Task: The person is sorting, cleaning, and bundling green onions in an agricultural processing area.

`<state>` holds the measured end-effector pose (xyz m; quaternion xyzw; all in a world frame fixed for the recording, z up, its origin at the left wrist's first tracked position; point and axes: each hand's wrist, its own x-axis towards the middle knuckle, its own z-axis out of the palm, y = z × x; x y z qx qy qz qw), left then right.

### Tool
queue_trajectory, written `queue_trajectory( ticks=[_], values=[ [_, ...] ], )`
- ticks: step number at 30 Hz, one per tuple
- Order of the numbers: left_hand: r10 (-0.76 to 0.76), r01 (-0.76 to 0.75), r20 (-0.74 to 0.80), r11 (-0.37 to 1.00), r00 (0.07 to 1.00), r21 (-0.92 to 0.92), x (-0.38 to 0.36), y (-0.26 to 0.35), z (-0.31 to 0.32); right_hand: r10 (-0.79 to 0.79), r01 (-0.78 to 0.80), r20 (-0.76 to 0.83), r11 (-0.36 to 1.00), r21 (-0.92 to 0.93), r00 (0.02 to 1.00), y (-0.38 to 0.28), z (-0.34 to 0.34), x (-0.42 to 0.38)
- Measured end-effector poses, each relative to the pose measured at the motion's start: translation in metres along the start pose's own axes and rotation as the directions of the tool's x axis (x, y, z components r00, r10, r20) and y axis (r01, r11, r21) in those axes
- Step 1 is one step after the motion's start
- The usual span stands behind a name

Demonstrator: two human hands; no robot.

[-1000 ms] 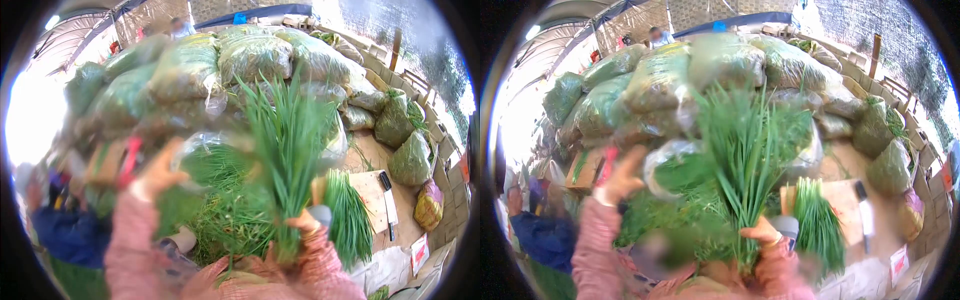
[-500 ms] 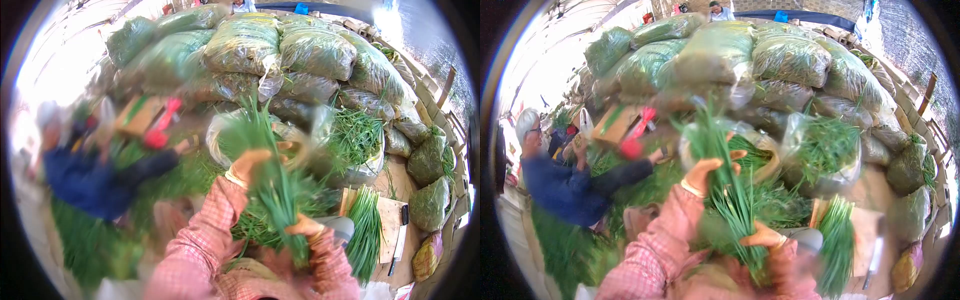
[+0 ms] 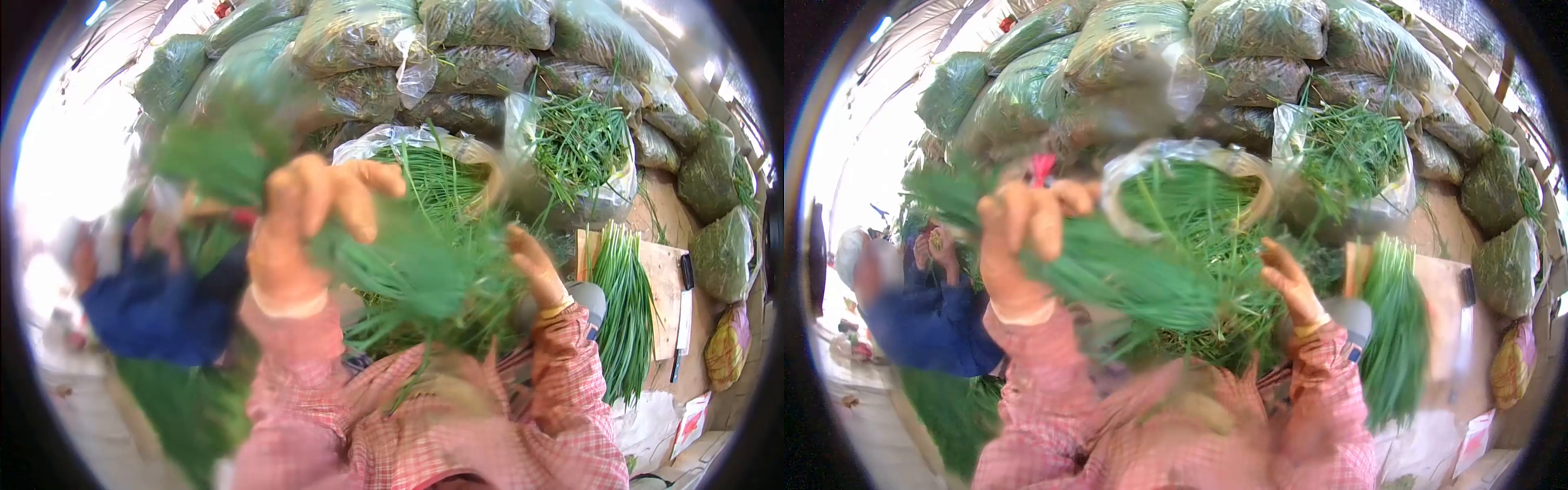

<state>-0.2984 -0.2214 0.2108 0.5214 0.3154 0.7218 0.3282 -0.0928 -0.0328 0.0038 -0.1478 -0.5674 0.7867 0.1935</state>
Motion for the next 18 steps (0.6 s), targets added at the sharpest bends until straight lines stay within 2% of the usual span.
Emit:
queue_trajectory(
  ticks=[1, 2, 3, 4, 5, 6, 7, 8, 9, 11, 12, 13, 14, 15, 17, 18],
  values=[
    [-0.021, 0.019, 0.012, 0.99, 1.0, 0.143, 0.0, 0.001, 0.004, 0.022, -0.025, -0.092, 0.999, -0.03, 0.996, 0.007, -0.004, -0.002],
    [-0.153, 0.201, -0.137, 0.849, 0.979, 0.488, -0.004, -0.006, 0.0, 0.039, -0.046, -0.099, 0.997, -0.067, 0.994, 0.015, -0.002, -0.005],
    [-0.257, 0.322, -0.203, 0.607, 0.945, 0.727, -0.014, -0.032, -0.012, 0.057, -0.069, -0.108, 0.992, -0.104, 0.992, 0.022, 0.001, -0.009],
    [-0.243, 0.323, -0.221, 0.569, 0.945, 0.756, -0.018, -0.044, -0.016, 0.073, -0.089, -0.111, 0.984, -0.153, 0.991, 0.024, 0.0, -0.009],
    [-0.228, 0.325, -0.238, 0.53, 0.944, 0.783, -0.022, -0.055, -0.021, 0.0, -0.014, -0.124, 0.994, -0.111, 0.992, 0.028, 0.0, -0.014],
    [-0.157, 0.255, -0.201, 0.628, 0.967, 0.736, -0.023, -0.038, -0.016, -0.03, 0.019, -0.147, 0.997, -0.078, 0.989, 0.031, -0.004, -0.012],
    [-0.178, 0.258, -0.205, 0.835, 0.962, 0.486, -0.018, -0.019, -0.01, -0.028, 0.023, -0.173, 0.999, -0.033, 0.984, 0.037, -0.006, -0.018],
    [-0.233, 0.309, -0.235, 0.872, 0.944, 0.38, -0.018, -0.019, -0.018, -0.029, 0.03, -0.186, 1.0, -0.001, 0.982, 0.041, -0.008, -0.023],
    [-0.281, 0.38, -0.289, 0.841, 0.915, 0.384, -0.02, -0.03, -0.032, 0.12, -0.154, -0.234, 0.979, -0.133, 0.965, 0.043, -0.007, -0.024],
    [-0.131, 0.253, -0.222, 0.644, 0.966, 0.722, -0.038, -0.062, -0.055, -0.062, -0.082, -0.322, 0.907, -0.413, 0.945, 0.042, -0.005, -0.024],
    [-0.08, 0.195, -0.184, 0.588, 0.98, 0.785, -0.029, -0.045, -0.043, -0.173, -0.048, -0.351, 0.84, -0.54, 0.92, 0.032, -0.001, -0.016],
    [-0.028, 0.138, -0.145, 0.524, 0.989, 0.841, -0.019, -0.028, -0.031, -0.364, 0.099, -0.339, 0.794, -0.6, 0.867, 0.019, -0.001, -0.014],
    [-0.109, 0.29, -0.292, 0.651, 0.95, 0.702, -0.019, -0.017, -0.014, -0.412, 0.209, -0.384, 0.858, -0.469, 0.826, -0.003, 0.013, -0.013],
    [-0.136, 0.346, -0.35, 0.669, 0.927, 0.658, -0.03, -0.026, -0.014, -0.276, 0.202, -0.457, 0.958, -0.205, 0.845, -0.039, 0.041, -0.013],
    [-0.134, 0.375, -0.41, 0.713, 0.902, 0.593, -0.035, -0.045, -0.013, -0.499, 0.381, -0.323, 0.85, -0.363, 0.804, -0.082, 0.097, -0.005],
    [-0.126, 0.376, -0.431, 0.735, 0.894, 0.564, -0.034, -0.049, -0.009, -0.626, 0.537, -0.216, 0.766, -0.353, 0.75, -0.087, 0.121, 0.005]
  ],
)
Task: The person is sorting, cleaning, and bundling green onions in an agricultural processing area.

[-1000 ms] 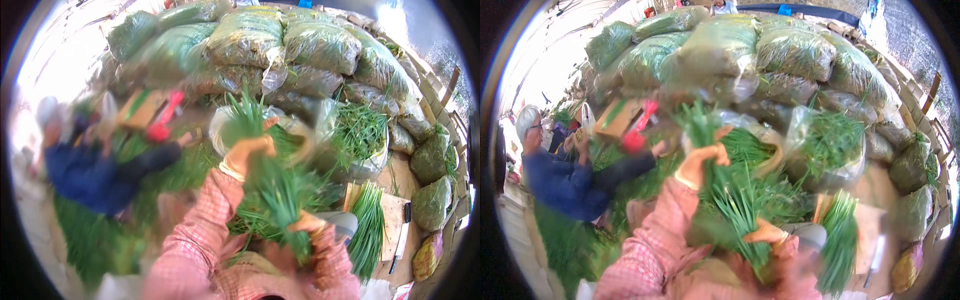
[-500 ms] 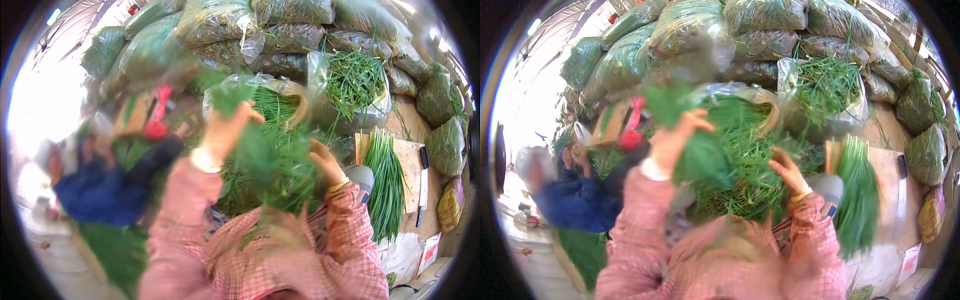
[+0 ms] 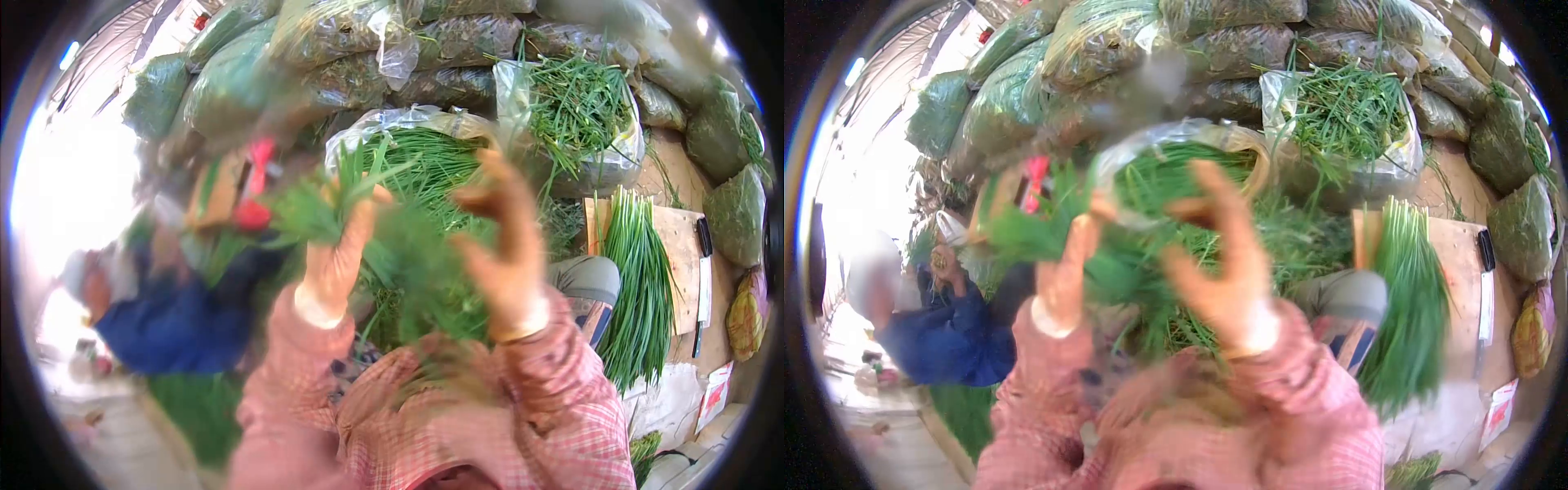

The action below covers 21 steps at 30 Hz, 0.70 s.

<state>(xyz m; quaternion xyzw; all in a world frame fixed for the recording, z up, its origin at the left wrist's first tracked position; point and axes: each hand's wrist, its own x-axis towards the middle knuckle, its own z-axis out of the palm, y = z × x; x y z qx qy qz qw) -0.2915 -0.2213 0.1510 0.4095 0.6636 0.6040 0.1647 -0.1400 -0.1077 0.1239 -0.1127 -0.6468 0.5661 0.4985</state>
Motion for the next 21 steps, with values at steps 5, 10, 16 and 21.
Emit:
queue_trajectory(
  ticks=[5, 10, 16, 21],
  values=[
    [0.108, -0.145, -0.201, 0.973, 0.974, -0.18, -0.029, 0.044, -0.004, -0.04, 0.152, 0.462, 0.966, -0.207, 0.886, 0.013, 0.069, -0.013],
    [0.239, -0.333, -0.328, 0.903, 0.914, -0.27, -0.055, 0.047, -0.047, 0.334, 0.007, 0.607, 0.872, -0.489, 0.721, 0.094, 0.072, -0.085],
    [0.263, -0.357, -0.3, 0.878, 0.917, -0.32, -0.08, 0.058, -0.094, 0.221, 0.085, 0.503, 0.853, -0.516, 0.835, 0.163, 0.063, -0.156],
    [0.226, -0.291, -0.19, 0.821, 0.956, -0.49, -0.08, 0.076, -0.119, 0.62, -0.281, 0.308, 0.67, -0.687, 0.722, 0.195, 0.045, -0.174]
  ],
)
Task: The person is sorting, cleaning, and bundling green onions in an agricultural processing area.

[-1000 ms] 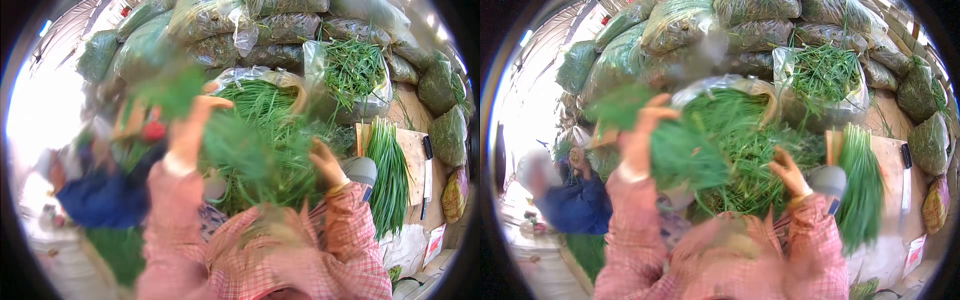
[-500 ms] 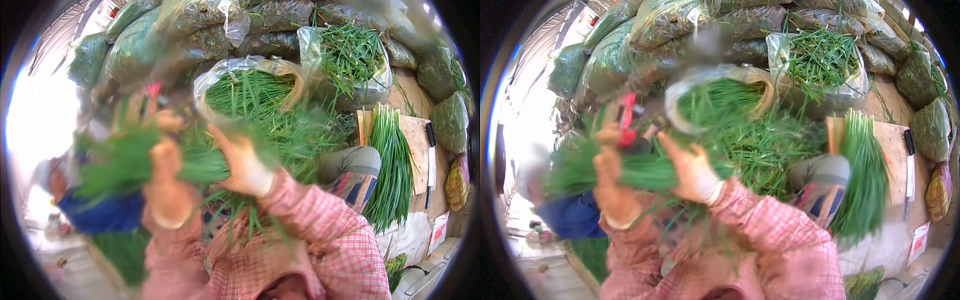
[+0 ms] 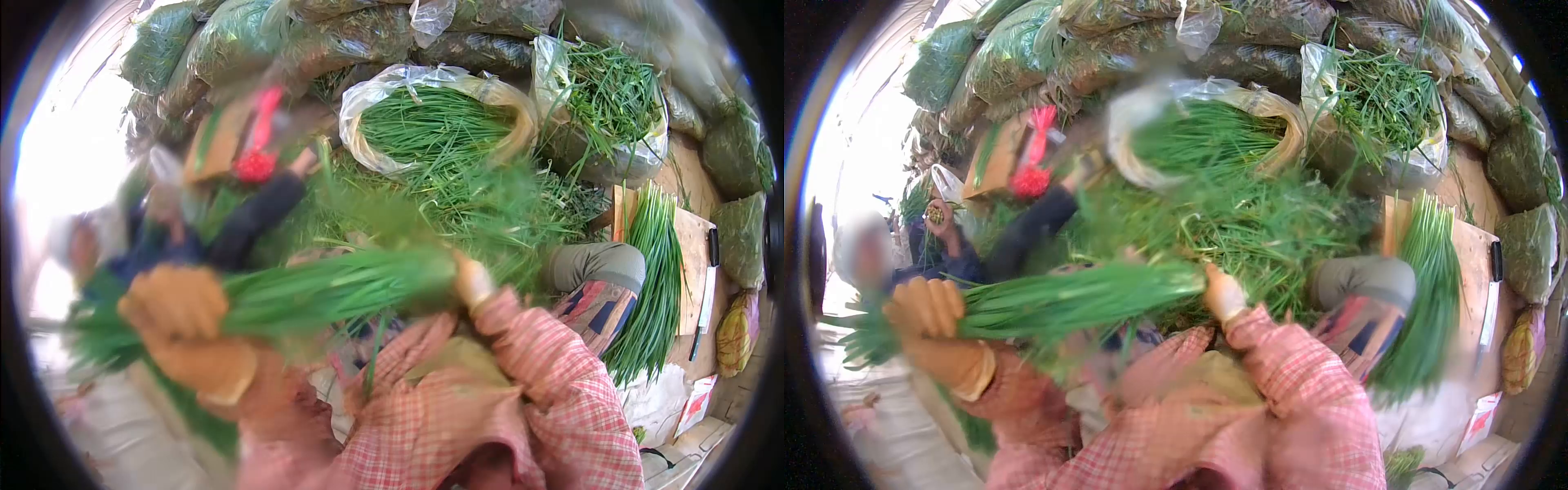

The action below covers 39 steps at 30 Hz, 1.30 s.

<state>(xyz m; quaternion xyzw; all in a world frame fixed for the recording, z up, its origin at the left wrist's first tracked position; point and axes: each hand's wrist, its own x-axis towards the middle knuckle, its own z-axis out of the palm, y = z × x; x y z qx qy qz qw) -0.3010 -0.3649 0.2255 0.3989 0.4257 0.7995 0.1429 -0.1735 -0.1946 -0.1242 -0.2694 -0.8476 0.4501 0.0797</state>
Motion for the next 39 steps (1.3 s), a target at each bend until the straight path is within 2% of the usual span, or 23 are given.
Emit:
queue_trajectory(
  ticks=[1, 4, 7, 9, 10, 12, 14, 15, 16, 17, 18, 19, 21, 22, 26, 27, 29, 31, 33, 35, 36, 37, 39],
  values=[
    [-0.005, 0.007, 0.031, 0.999, 0.999, -0.054, 0.001, 0.007, -0.004, -0.007, 0.007, 0.0, 0.995, 0.104, 1.0, 0.0, -0.009, -0.004],
    [0.024, -0.025, -0.011, 0.998, 1.0, -0.05, 0.007, 0.015, -0.013, 0.021, -0.018, 0.029, 0.996, -0.089, 0.999, -0.012, -0.03, -0.007],
    [0.065, -0.062, 0.122, 0.998, 0.99, -0.026, 0.012, 0.05, -0.052, 0.261, -0.285, -0.122, 0.918, -0.277, 0.958, 0.054, -0.025, 0.008],
    [0.143, -0.165, 0.185, 0.98, 0.972, 0.114, 0.015, 0.092, -0.076, 0.408, -0.444, -0.277, 0.892, -0.081, 0.87, 0.12, -0.042, 0.008],
    [0.168, -0.201, 0.202, 0.967, 0.965, 0.155, 0.017, 0.109, -0.086, 0.283, -0.193, 0.002, 0.659, -0.727, 0.959, 0.143, -0.053, 0.01],
    [0.115, -0.153, 0.252, 0.979, 0.961, 0.135, 0.032, 0.111, -0.069, 0.593, -0.381, 0.129, 0.653, -0.655, 0.794, 0.081, -0.091, 0.032],
    [0.013, -0.038, 0.298, 0.996, 0.954, 0.078, 0.046, 0.094, -0.041, 0.264, -0.093, 0.173, 0.756, -0.648, 0.949, 0.03, -0.125, 0.049],
    [-0.052, 0.037, 0.322, 0.998, 0.945, 0.05, 0.053, 0.083, -0.026, 0.263, -0.051, 0.18, 0.681, -0.73, 0.948, -0.007, -0.142, 0.076],
    [-0.115, 0.111, 0.346, 0.993, 0.931, 0.032, 0.059, 0.071, -0.011, 0.094, 0.098, 0.236, 0.72, -0.687, 0.967, -0.062, -0.167, 0.089],
    [-0.172, 0.178, 0.372, 0.984, 0.912, 0.018, 0.063, 0.061, 0.001, -0.325, 0.32, 0.082, 0.8, -0.507, 0.942, -0.101, -0.177, 0.095],
    [-0.212, 0.226, 0.381, 0.974, 0.9, 0.008, 0.068, 0.052, 0.01, -0.596, 0.583, -0.006, 0.787, -0.202, 0.803, -0.138, -0.179, 0.11],
    [-0.247, 0.265, 0.373, 0.964, 0.894, 0.002, 0.07, 0.043, 0.015, -0.69, 0.686, 0.009, 0.72, 0.104, 0.723, -0.161, -0.172, 0.116],
    [-0.254, 0.273, 0.261, 0.961, 0.931, -0.037, 0.076, 0.027, 0.008, -0.758, 0.48, 0.28, 0.607, 0.634, 0.589, -0.184, -0.138, 0.109],
    [-0.246, 0.257, 0.164, 0.965, 0.955, -0.051, 0.075, 0.021, -0.004, -0.78, 0.316, 0.385, 0.573, 0.756, 0.494, -0.18, -0.121, 0.099],
    [-0.208, 0.204, -0.192, 0.978, 0.959, -0.044, 0.048, -0.001, -0.11, -0.813, -0.085, 0.494, 0.494, 0.865, 0.308, -0.132, -0.087, 0.048],
    [-0.214, 0.215, -0.218, 0.976, 0.952, -0.019, 0.027, -0.012, -0.153, -0.792, -0.151, 0.521, 0.5, 0.853, 0.319, -0.121, -0.087, 0.037],
    [-0.198, 0.24, -0.712, 0.97, 0.674, -0.042, -0.023, -0.038, -0.188, -0.707, -0.307, 0.614, 0.533, 0.789, 0.351, -0.109, -0.091, 0.012],
    [-0.279, 0.211, -0.541, 0.96, 0.793, -0.186, -0.08, -0.05, -0.241, -0.617, -0.442, 0.703, 0.552, 0.707, 0.354, -0.095, -0.097, -0.006],
    [-0.301, 0.073, -0.623, 0.929, 0.722, -0.364, -0.13, -0.05, -0.288, -0.398, -0.672, 0.803, 0.446, 0.591, 0.443, -0.075, -0.092, -0.029],
    [-0.25, 0.092, -0.645, 0.959, 0.722, -0.268, -0.17, -0.063, -0.306, -0.181, -0.654, 0.818, 0.518, 0.552, 0.547, -0.09, -0.104, -0.034],
    [-0.226, 0.105, -0.648, 0.97, 0.728, -0.221, -0.184, -0.068, -0.312, -0.161, -0.634, 0.741, 0.42, 0.649, 0.652, -0.09, -0.1, -0.039],
    [-0.115, 0.333, -0.792, 0.936, 0.6, 0.117, -0.199, -0.071, -0.315, -0.166, -0.568, 0.643, 0.342, 0.749, 0.748, -0.084, -0.101, -0.038],
    [0.265, 0.758, -0.86, 0.407, 0.436, 0.509, -0.222, -0.076, -0.317, -0.124, -0.39, 0.416, 0.194, 0.9, 0.901, -0.062, -0.12, -0.029]
  ],
)
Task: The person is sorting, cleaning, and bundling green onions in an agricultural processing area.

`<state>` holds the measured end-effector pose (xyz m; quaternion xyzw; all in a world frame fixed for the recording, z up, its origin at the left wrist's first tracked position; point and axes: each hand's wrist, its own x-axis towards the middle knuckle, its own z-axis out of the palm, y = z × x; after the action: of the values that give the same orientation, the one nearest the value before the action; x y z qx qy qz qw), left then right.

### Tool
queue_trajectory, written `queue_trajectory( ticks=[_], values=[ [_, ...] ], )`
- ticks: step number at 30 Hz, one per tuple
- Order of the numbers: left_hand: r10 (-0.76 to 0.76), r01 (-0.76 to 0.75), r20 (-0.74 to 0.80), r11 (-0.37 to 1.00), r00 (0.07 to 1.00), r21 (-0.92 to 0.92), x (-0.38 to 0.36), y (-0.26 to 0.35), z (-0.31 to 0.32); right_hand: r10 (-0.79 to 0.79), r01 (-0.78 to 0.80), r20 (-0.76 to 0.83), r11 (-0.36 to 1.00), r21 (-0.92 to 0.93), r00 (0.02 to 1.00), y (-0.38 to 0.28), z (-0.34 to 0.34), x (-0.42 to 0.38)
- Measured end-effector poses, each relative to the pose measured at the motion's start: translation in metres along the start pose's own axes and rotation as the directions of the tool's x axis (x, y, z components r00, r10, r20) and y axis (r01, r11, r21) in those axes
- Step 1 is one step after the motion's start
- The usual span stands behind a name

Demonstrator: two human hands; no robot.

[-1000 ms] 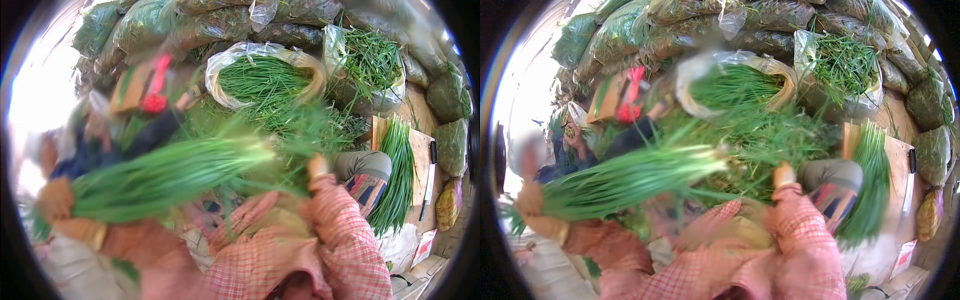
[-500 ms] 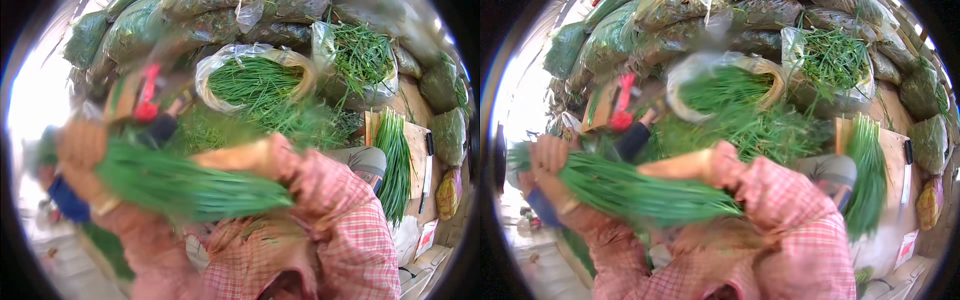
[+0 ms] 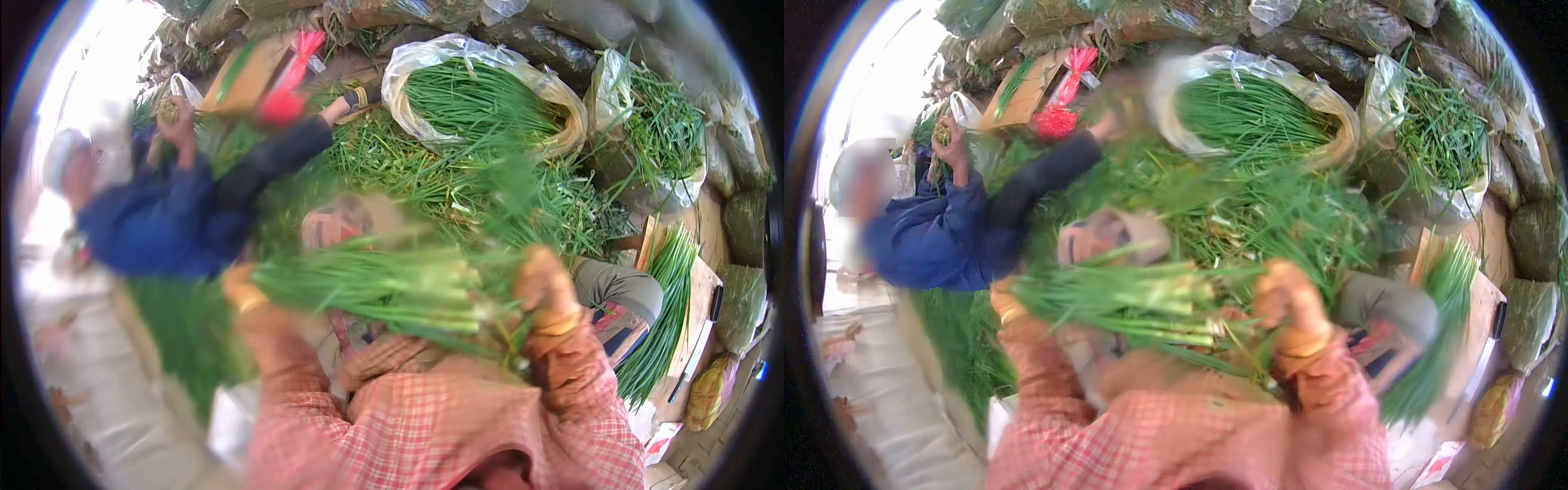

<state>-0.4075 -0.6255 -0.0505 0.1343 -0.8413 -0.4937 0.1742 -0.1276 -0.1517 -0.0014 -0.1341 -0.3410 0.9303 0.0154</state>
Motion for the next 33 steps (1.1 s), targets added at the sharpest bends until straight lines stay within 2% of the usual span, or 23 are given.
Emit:
queue_trajectory(
  ticks=[1, 2, 3, 4, 5, 6, 7, 8, 9, 11, 14, 16, 18, 19, 21, 22, 23, 24, 25, 27, 29, 30, 33],
  values=[
    [0.396, -0.446, 0.217, 0.696, 0.892, 0.563, -0.002, -0.003, -0.01, -0.128, 0.133, -0.094, 0.99, 0.046, 0.987, -0.02, -0.019, -0.005],
    [0.14, -0.154, 0.081, 0.963, 0.987, 0.223, 0.004, -0.021, -0.021, -0.256, 0.272, -0.186, 0.96, 0.064, 0.949, -0.045, -0.041, -0.01],
    [-0.161, 0.168, 0.054, 0.97, 0.986, -0.178, 0.013, -0.043, -0.034, -0.374, 0.4, -0.266, 0.915, 0.052, 0.889, -0.07, -0.065, -0.016],
    [-0.421, 0.425, 0.142, 0.718, 0.896, -0.551, 0.022, -0.064, -0.048, -0.474, 0.503, -0.33, 0.864, 0.003, 0.816, -0.094, -0.085, -0.022],
    [0.058, -0.04, -0.097, 0.984, 0.994, 0.176, 0.002, -0.062, -0.044, -0.555, 0.571, -0.381, 0.817, -0.082, 0.739, -0.109, -0.096, -0.026],
    [-0.066, 0.07, -0.135, 0.997, 0.989, 0.025, -0.015, -0.054, -0.037, -0.576, 0.562, -0.457, 0.806, -0.185, 0.677, -0.116, -0.099, -0.024],
    [-0.19, 0.17, -0.148, 0.976, 0.971, -0.133, -0.03, -0.042, -0.029, -0.58, 0.437, -0.469, 0.813, -0.385, 0.666, -0.098, -0.092, -0.01],
    [-0.26, 0.214, -0.114, 0.927, 0.959, -0.309, -0.036, -0.047, -0.03, -0.553, 0.282, -0.441, 0.792, -0.542, 0.706, -0.076, -0.069, -0.001],
    [-0.328, 0.255, -0.078, 0.844, 0.941, -0.472, -0.042, -0.052, -0.03, -0.487, 0.18, -0.331, 0.739, -0.649, 0.808, -0.048, -0.033, 0.006],
    [-0.428, 0.342, -0.024, 0.752, 0.903, -0.564, -0.062, -0.052, -0.034, -0.309, 0.161, -0.066, 0.653, -0.74, 0.949, 0.008, 0.034, 0.02],
    [-0.525, 0.436, 0.103, 0.562, 0.845, -0.703, -0.098, 0.002, -0.025, -0.087, 0.098, 0.048, 0.788, -0.607, 0.995, 0.081, 0.056, 0.054],
    [-0.499, 0.491, 0.233, 0.483, 0.835, -0.725, -0.114, 0.028, -0.023, 0.103, -0.091, 0.016, 0.936, -0.339, 0.995, 0.106, 0.083, 0.073],
    [-0.265, 0.338, 0.21, 0.716, 0.941, -0.611, -0.097, -0.035, -0.037, 0.358, -0.363, -0.084, 0.862, -0.352, 0.93, 0.094, 0.104, 0.08],
    [-0.212, 0.328, 0.256, 0.709, 0.943, -0.624, -0.094, -0.043, -0.038, 0.346, -0.331, -0.036, 0.856, -0.396, 0.938, 0.092, 0.098, 0.079],
    [-0.304, 0.44, 0.327, 0.727, 0.895, -0.527, -0.085, -0.067, -0.046, 0.338, -0.268, 0.062, 0.832, -0.485, 0.939, 0.083, 0.074, 0.069],
    [-0.348, 0.492, 0.36, 0.73, 0.865, -0.475, -0.081, -0.079, -0.05, 0.39, -0.353, 0.064, 0.882, -0.312, 0.919, 0.073, 0.064, 0.057],
    [-0.416, 0.592, 0.421, 0.57, 0.806, -0.57, -0.074, -0.092, -0.049, 0.441, -0.431, 0.073, 0.894, -0.123, 0.895, 0.054, 0.063, 0.039],
    [-0.467, 0.61, 0.405, 0.475, 0.786, -0.634, -0.074, -0.098, -0.041, 0.49, -0.496, 0.089, 0.865, 0.071, 0.867, 0.039, 0.067, 0.025],
    [-0.516, 0.61, 0.388, 0.378, 0.764, -0.696, -0.076, -0.099, -0.032, 0.482, -0.48, 0.005, 0.872, 0.093, 0.876, 0.03, 0.077, 0.016],
    [-0.593, 0.485, 0.191, 0.387, 0.782, -0.784, -0.079, -0.097, 0.002, 0.443, -0.425, -0.165, 0.895, 0.137, 0.881, 0.017, 0.093, 0.002],
    [-0.59, 0.543, 0.306, 0.275, 0.747, -0.794, -0.078, -0.102, 0.008, 0.425, -0.411, -0.038, 0.892, 0.185, 0.905, 0.019, 0.073, -0.003],
    [-0.577, 0.545, 0.307, 0.296, 0.757, -0.785, -0.079, -0.108, 0.008, 0.412, -0.408, 0.028, 0.889, 0.208, 0.911, 0.019, 0.067, -0.005],
    [-0.544, 0.537, 0.297, 0.357, 0.785, -0.764, -0.086, -0.117, 0.002, 0.195, -0.181, -0.098, 0.974, 0.137, 0.976, -0.005, 0.038, -0.016]
  ],
)
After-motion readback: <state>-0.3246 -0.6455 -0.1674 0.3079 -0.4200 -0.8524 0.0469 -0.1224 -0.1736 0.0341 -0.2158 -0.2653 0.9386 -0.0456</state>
